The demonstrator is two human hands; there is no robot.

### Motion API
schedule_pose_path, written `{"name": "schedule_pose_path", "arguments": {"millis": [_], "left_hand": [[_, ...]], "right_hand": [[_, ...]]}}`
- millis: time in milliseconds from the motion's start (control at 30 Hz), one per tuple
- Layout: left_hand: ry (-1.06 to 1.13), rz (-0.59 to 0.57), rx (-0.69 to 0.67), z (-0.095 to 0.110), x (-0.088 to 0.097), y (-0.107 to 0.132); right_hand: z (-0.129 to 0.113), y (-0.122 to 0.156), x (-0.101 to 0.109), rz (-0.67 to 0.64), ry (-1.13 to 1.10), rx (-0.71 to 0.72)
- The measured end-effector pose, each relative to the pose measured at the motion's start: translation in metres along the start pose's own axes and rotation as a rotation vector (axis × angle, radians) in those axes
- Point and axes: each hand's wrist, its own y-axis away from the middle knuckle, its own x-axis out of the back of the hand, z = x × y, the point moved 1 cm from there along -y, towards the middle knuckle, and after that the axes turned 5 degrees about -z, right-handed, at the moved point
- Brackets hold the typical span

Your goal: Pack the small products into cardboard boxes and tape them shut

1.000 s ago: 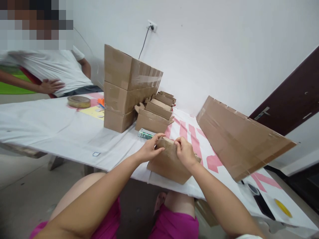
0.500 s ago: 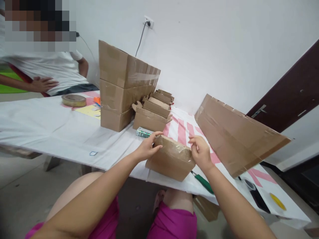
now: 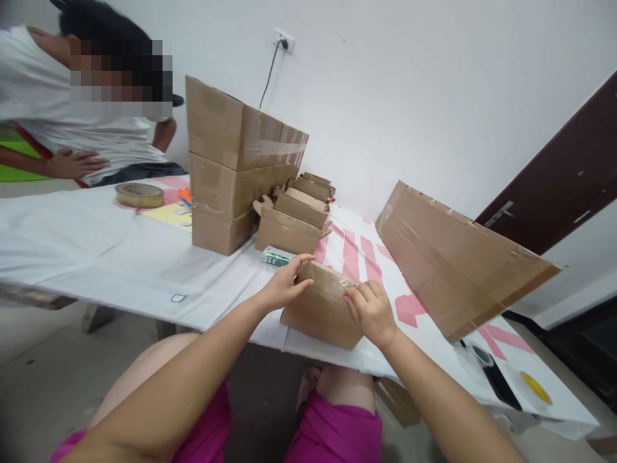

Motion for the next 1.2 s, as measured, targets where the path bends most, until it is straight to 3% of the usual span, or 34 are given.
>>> {"name": "schedule_pose_path", "arguments": {"millis": [200, 433, 667, 833, 1000, 1200], "left_hand": [[0.002, -0.042, -0.007, 0.003, 0.003, 0.002], [-0.003, -0.041, -0.011, 0.002, 0.003, 0.002], [-0.035, -0.042, 0.004, 0.005, 0.004, 0.001], [-0.022, -0.05, 0.007, 0.004, 0.003, 0.001], [-0.017, -0.052, -0.008, 0.004, 0.003, 0.002], [-0.003, -0.052, -0.011, 0.007, 0.004, 0.003]], "right_hand": [[0.0, -0.008, -0.005, 0.001, 0.113, 0.067], [0.009, -0.013, -0.001, 0.039, -0.03, -0.017], [0.007, 0.001, 0.004, -0.04, 0.056, 0.118], [0.003, -0.005, 0.002, -0.069, 0.178, 0.153], [0.005, -0.015, -0.005, -0.021, 0.2, 0.11], [0.008, -0.016, -0.016, 0.045, 0.049, -0.018]]}}
